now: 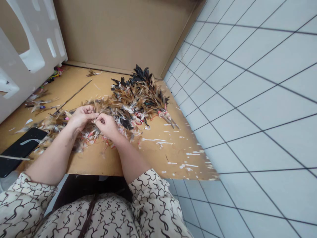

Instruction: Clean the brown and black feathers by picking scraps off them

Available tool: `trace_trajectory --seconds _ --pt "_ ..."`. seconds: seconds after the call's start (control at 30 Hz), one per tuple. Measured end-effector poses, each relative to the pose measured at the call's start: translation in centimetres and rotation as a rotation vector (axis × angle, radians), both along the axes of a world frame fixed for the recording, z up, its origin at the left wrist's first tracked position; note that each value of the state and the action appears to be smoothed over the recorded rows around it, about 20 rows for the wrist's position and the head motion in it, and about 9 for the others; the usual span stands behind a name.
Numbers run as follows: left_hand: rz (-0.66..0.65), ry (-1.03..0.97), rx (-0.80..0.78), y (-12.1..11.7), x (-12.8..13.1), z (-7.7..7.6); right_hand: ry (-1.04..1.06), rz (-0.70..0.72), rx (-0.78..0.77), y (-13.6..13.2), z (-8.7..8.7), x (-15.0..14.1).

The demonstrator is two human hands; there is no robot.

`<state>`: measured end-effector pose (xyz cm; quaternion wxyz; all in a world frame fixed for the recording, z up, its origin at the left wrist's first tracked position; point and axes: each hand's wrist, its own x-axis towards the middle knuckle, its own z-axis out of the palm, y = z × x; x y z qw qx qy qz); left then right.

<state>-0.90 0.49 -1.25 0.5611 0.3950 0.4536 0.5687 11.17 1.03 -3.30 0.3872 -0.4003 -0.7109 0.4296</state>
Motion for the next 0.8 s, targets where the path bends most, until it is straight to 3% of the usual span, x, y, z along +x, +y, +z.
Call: trace_trajectory --seconds 0.13,0.33,0.5,0.7,0.8 --pt "0.091 -0.025 0.044 0.2 0.2 -0.4 0.071 -0.029 -0.048 0.1 -0.2 -0.2" --pt "0.127 -0.041 0.031 0.2 0.1 -0.1 0.079 -0.010 -0.061 0.4 -0.5 0.2" --pt "0.325 -0.149 -0.045 0.5 -0.5 0.4 0.123 -0.006 -0.250 1.3 -0.3 0.9" --pt "0.332 -0.128 -0.076 0.6 -0.5 0.4 0.664 -0.273 -0.303 4.1 0.8 3.9" --pt "0.305 -0.091 -0.077 0.5 -0.3 0.2 0.714 -0.364 -0.324 5.1 0.5 5.0"
